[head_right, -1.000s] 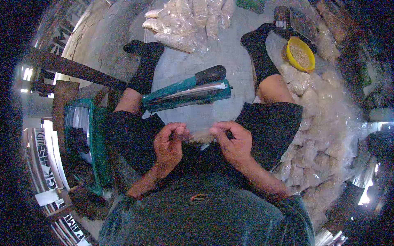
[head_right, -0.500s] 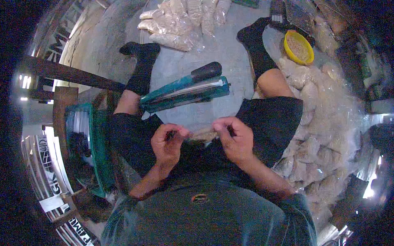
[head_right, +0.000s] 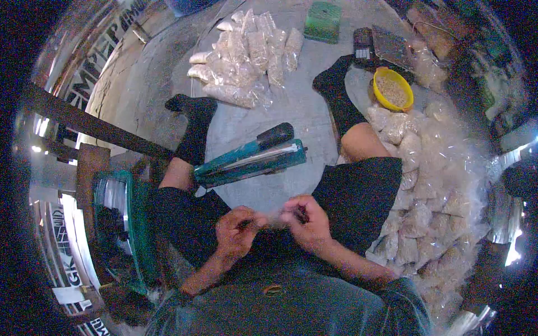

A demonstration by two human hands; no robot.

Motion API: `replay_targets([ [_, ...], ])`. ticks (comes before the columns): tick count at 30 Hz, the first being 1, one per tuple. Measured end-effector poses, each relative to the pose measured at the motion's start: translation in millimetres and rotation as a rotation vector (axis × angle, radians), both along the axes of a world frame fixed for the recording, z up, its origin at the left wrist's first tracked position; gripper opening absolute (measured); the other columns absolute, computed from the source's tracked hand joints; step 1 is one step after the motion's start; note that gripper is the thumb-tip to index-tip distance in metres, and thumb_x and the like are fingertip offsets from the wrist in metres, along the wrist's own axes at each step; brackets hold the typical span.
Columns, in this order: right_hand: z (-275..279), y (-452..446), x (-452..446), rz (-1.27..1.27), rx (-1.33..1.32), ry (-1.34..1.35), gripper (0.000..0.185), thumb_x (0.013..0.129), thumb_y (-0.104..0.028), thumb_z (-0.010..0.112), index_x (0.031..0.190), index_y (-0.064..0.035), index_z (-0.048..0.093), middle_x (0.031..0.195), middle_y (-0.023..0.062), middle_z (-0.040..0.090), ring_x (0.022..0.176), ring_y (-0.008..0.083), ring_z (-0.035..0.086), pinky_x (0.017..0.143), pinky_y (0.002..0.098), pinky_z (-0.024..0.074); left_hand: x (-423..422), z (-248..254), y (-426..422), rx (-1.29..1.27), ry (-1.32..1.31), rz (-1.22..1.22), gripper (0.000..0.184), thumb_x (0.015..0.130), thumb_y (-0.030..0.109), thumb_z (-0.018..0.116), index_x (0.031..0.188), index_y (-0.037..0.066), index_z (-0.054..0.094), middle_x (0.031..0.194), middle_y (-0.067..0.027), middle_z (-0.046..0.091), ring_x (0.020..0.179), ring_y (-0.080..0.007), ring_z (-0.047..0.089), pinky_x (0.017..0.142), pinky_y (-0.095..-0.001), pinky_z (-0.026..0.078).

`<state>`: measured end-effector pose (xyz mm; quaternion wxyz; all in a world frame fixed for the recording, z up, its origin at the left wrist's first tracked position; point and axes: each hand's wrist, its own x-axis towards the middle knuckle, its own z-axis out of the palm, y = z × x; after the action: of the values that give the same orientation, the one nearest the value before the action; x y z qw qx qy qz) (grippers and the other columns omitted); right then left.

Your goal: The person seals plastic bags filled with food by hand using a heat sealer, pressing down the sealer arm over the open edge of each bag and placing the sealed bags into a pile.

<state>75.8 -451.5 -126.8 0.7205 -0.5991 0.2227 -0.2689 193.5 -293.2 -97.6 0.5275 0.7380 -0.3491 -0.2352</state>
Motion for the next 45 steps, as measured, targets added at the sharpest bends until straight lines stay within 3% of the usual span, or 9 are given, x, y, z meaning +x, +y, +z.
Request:
replay_targets([
  [3,9,-13,-18,0.231,-0.204,0.216,0.009,0.090,-0.006,0.073,0.092,-0.0027,0.064,0.093,0.0060,0.066,0.080,0.0133,0.062,0.075,0.0276,0.0509,-11,6,-1,-0.158,-0.019,0.145,0.009,0.092,0.008,0.072,0.098,0.001,0.070,0.082,-0.0072,0.069,0.077,-0.0166,0.066,0.071,-0.0284,0.052],
  [8,24,-34,-9,0.117,-0.393,0.201,0.015,0.097,-0.017,0.065,0.101,-0.0050,0.072,0.094,0.0091,0.073,0.083,0.0204,0.070,0.076,0.0327,0.0553,-12,15,-1,-0.154,0.000,0.110,0.016,0.083,0.003,0.080,0.087,0.005,0.064,0.079,-0.0050,0.063,0.070,-0.0140,0.060,0.065,-0.0279,0.051],
  [15,4,-23,-3,0.162,-0.428,0.124,0.016,0.100,-0.013,0.062,0.099,0.0002,0.070,0.088,0.0073,0.072,0.082,0.0138,0.068,0.077,0.0288,0.0542,-5,-19,2,-0.252,0.122,0.195,0.010,0.088,0.005,0.074,0.091,0.002,0.066,0.082,-0.0071,0.065,0.073,-0.0151,0.062,0.067,-0.0291,0.051],
  [18,9,-28,0,0.136,-0.429,0.131,0.011,0.097,-0.009,0.065,0.100,0.0002,0.071,0.087,0.0062,0.073,0.080,0.0122,0.067,0.076,0.0266,0.0538,4,1,-7,-0.154,-0.136,0.204,0.011,0.093,0.011,0.071,0.095,0.001,0.066,0.084,-0.0071,0.065,0.074,-0.0148,0.063,0.068,-0.0285,0.051],
  [23,13,-30,4,0.074,-0.355,0.229,0.017,0.093,-0.019,0.071,0.101,-0.0037,0.074,0.092,0.0110,0.075,0.084,0.0193,0.072,0.078,0.0318,0.0561,3,-8,-20,-0.150,0.017,0.326,0.029,0.102,0.027,0.060,0.101,-0.001,0.068,0.084,-0.0047,0.065,0.076,-0.0121,0.062,0.069,-0.0268,0.051],
  [31,7,-35,12,-0.031,-0.463,0.198,0.017,0.093,-0.019,0.071,0.098,-0.0032,0.074,0.092,0.0107,0.075,0.085,0.0206,0.072,0.080,0.0321,0.0560,7,-20,-18,-0.256,0.197,0.373,0.020,0.094,0.019,0.073,0.095,0.001,0.067,0.086,-0.0041,0.063,0.075,-0.0114,0.064,0.067,-0.0255,0.052],
  [38,7,-35,13,0.124,-0.357,0.198,0.020,0.097,-0.020,0.066,0.105,-0.0028,0.072,0.093,0.0106,0.075,0.087,0.0196,0.072,0.080,0.0320,0.0555,11,-26,-17,-0.380,0.217,0.312,0.017,0.093,0.015,0.074,0.095,0.001,0.067,0.089,-0.0051,0.064,0.074,-0.0113,0.064,0.068,-0.0240,0.051],
  [41,8,-35,15,0.095,-0.311,0.174,0.016,0.097,-0.014,0.066,0.104,-0.0007,0.070,0.090,0.0081,0.073,0.085,0.0156,0.069,0.078,0.0291,0.0540,18,-27,-15,-0.307,0.065,0.206,0.019,0.095,0.016,0.072,0.101,-0.001,0.066,0.090,-0.0056,0.064,0.074,-0.0123,0.065,0.067,-0.0246,0.052],
  [45,6,-37,7,0.090,-0.368,0.227,0.011,0.096,-0.007,0.067,0.103,0.0012,0.069,0.089,0.0060,0.071,0.083,0.0112,0.065,0.076,0.0262,0.0527,13,-13,-16,-0.161,0.219,0.324,0.020,0.096,0.016,0.070,0.105,-0.002,0.065,0.090,-0.0063,0.064,0.073,-0.0121,0.065,0.066,-0.0246,0.052],
])
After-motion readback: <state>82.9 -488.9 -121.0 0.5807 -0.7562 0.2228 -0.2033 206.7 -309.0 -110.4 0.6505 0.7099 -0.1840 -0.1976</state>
